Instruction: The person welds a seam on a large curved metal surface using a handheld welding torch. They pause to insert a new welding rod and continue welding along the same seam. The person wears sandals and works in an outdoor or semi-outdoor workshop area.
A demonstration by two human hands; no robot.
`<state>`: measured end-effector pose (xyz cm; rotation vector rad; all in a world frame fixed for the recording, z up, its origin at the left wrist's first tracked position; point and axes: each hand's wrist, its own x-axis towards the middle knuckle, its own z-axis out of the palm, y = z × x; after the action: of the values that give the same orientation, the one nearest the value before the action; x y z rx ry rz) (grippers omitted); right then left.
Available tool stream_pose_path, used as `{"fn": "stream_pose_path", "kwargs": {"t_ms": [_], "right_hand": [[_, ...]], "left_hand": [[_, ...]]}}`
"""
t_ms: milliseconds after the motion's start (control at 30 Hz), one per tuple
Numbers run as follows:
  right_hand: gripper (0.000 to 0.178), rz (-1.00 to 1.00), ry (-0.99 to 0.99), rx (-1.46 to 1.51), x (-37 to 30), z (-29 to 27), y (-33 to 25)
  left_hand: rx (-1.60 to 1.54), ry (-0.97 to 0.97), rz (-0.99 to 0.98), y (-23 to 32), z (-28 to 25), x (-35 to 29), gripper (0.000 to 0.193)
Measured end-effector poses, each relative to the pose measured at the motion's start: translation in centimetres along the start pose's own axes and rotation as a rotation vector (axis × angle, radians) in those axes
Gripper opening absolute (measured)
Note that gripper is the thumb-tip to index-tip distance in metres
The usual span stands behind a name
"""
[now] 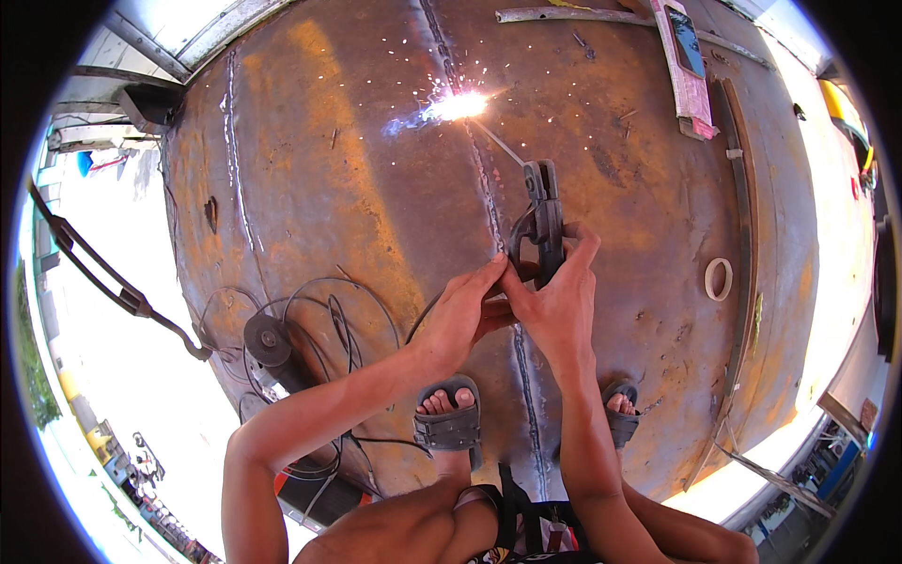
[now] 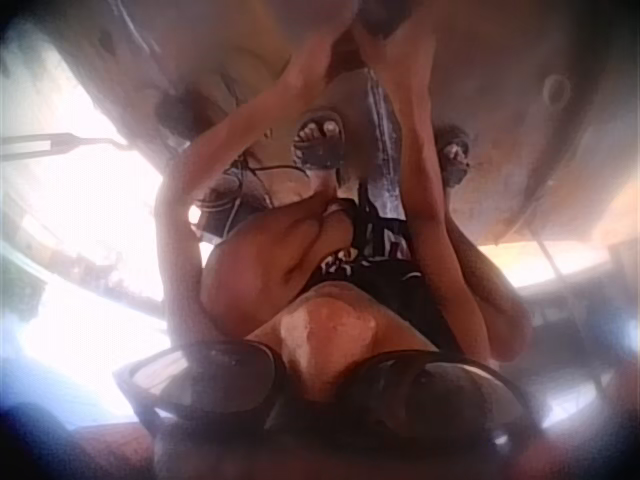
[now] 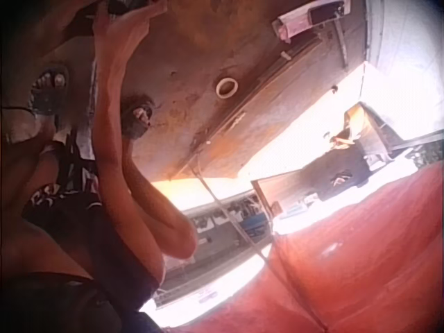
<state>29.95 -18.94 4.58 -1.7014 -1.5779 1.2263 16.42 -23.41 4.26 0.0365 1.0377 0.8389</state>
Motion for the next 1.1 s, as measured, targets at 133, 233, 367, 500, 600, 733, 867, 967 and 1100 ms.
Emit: {"fn": "stream_pose_path", "kwargs": {"t_ms": [133,233,367,500,600,733,867,967,1100], "right_hand": [[0.071,0.004,-0.006,0.002,0.05,-0.03,-0.07],[0.071,0.016,-0.005,-0.002,0.01,-0.03,-0.04],[0.071,0.009,0.005,-0.014,-0.07,-0.05,0.06],[0.071,0.002,0.016,-0.006,-0.03,0.09,0.27],[0.071,0.007,0.018,-0.003,-0.09,0.13,0.15],[0.07,-0.007,0.018,-0.016,-0.06,0.04,0.2],[0.07,0.006,0.005,-0.008,-0.07,0.0,0.1],[0.07,0.012,0.005,-0.013,-0.07,-0.04,-0.06],[0.069,-0.003,0.012,-0.018,-0.09,0.03,0.2]], "left_hand": [[-0.001,-0.008,0.004,-0.07,-0.01,0.02,0.053],[-0.002,-0.014,0.01,-0.08,-0.02,-0.02,0.053],[0.003,0.0,-0.002,0.0,0.14,-0.07,0.054],[-0.001,0.01,-0.003,-0.11,0.11,0.03,0.054],[-0.006,0.008,0.0,-0.28,-0.08,0.06,0.054],[-0.001,-0.001,-0.007,-0.27,-0.14,0.11,0.054],[-0.002,-0.009,-0.004,-0.35,-0.26,0.16,0.054],[-0.005,-0.007,-0.002,-0.31,-0.16,0.1,0.054],[-0.012,-0.008,-0.007,-0.37,-0.17,0.18,0.053]]}}
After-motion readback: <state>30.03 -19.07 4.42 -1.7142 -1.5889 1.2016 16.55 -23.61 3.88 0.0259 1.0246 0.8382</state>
